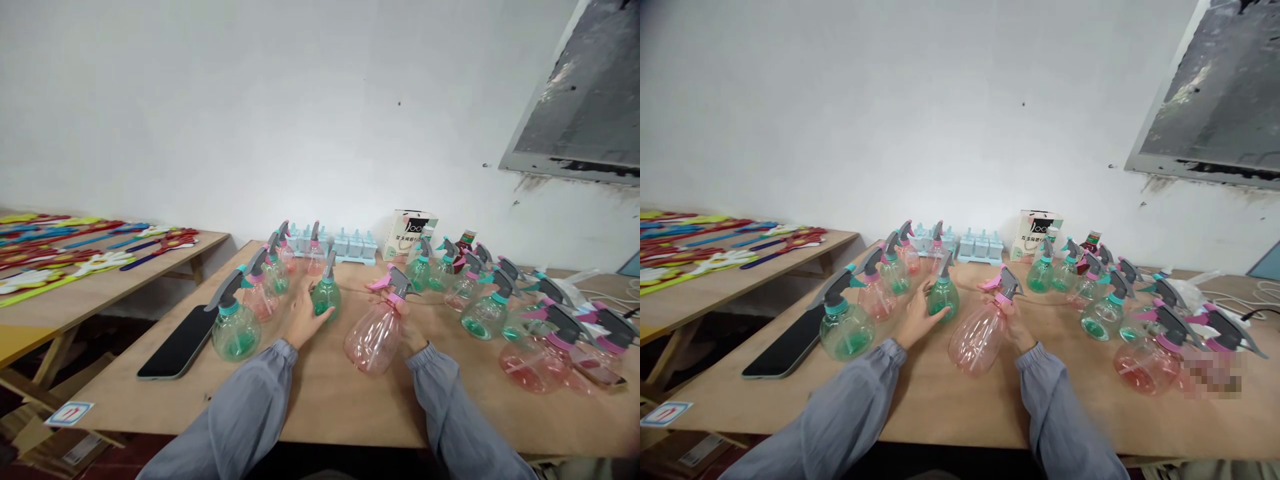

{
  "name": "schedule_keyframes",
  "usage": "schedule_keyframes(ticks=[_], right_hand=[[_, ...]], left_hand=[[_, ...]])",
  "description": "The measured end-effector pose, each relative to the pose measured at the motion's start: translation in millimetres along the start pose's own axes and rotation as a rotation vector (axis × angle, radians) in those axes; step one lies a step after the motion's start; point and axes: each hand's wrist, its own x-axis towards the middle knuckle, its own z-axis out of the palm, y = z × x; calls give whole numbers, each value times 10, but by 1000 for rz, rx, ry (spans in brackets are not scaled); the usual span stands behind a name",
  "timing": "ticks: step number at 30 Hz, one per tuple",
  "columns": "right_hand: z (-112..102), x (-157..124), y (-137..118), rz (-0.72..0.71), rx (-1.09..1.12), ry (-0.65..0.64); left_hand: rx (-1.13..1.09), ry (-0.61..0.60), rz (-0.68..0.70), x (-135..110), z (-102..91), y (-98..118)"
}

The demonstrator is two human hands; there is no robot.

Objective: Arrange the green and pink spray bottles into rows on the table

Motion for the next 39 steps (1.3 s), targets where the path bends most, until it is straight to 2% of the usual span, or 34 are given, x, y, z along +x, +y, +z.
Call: schedule_keyframes(ticks=[3,6,12,18,22,26,33,39], right_hand=[[-35,-14,23,36,80,47],[-113,31,55,24,56,146],[-417,248,94,-12,20,294],[-994,320,68,-268,-150,605],[-1460,348,58,-356,-318,709],[-1777,433,71,-432,-424,777],[-2022,626,154,-396,-583,840],[-2054,799,214,-346,-640,845]], left_hand=[[-11,8,35,4,-6,5],[-1,3,51,13,-15,8],[-13,-21,40,19,-34,28],[-15,-29,22,20,-27,29],[6,-25,32,23,-22,20],[-20,-41,21,22,-4,5],[-14,-26,36,16,7,-10],[14,-45,82,6,-40,11]])
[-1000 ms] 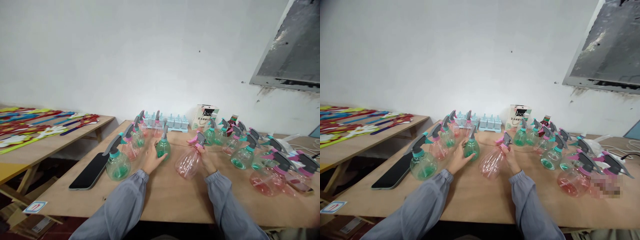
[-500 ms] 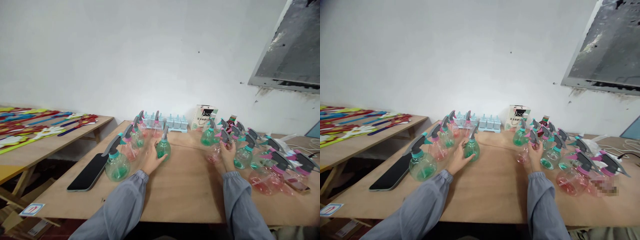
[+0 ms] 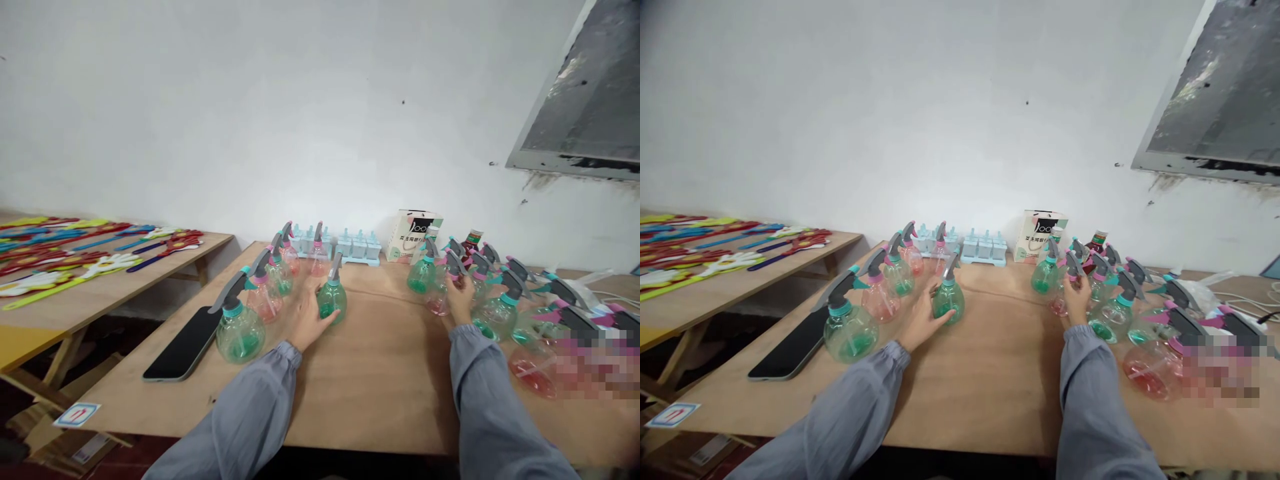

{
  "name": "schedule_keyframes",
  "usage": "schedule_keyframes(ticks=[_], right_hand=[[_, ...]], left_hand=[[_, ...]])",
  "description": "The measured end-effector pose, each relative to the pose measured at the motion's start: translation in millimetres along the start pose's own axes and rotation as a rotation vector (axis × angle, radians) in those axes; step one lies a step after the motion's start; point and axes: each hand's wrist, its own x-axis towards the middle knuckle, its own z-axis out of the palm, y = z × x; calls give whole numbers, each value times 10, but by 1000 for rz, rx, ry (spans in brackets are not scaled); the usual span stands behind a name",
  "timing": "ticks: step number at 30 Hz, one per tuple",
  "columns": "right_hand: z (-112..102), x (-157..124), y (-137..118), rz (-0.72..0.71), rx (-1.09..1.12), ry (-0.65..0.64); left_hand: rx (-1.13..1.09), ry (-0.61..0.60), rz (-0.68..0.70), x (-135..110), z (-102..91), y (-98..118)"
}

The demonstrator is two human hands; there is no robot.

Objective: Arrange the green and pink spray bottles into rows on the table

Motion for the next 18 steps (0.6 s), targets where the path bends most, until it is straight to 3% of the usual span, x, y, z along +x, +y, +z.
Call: schedule_keyframes(ticks=[3,7,9,11,14,18], right_hand=[[1,-80,-35,-70,-36,-1],[-123,-336,-243,-355,-154,191],[-138,-515,-438,-474,-175,167],[-57,-741,-662,-537,-149,1],[232,-1170,-957,-535,-82,-301],[610,-1729,-1193,-258,107,-680]], left_hand=[[7,-15,6,2,-23,27],[4,-17,-12,19,-32,80],[-15,-19,-15,17,-30,128],[-39,-26,-8,-18,-22,201],[-64,-63,4,-147,17,350],[-34,-171,11,-346,156,565]])
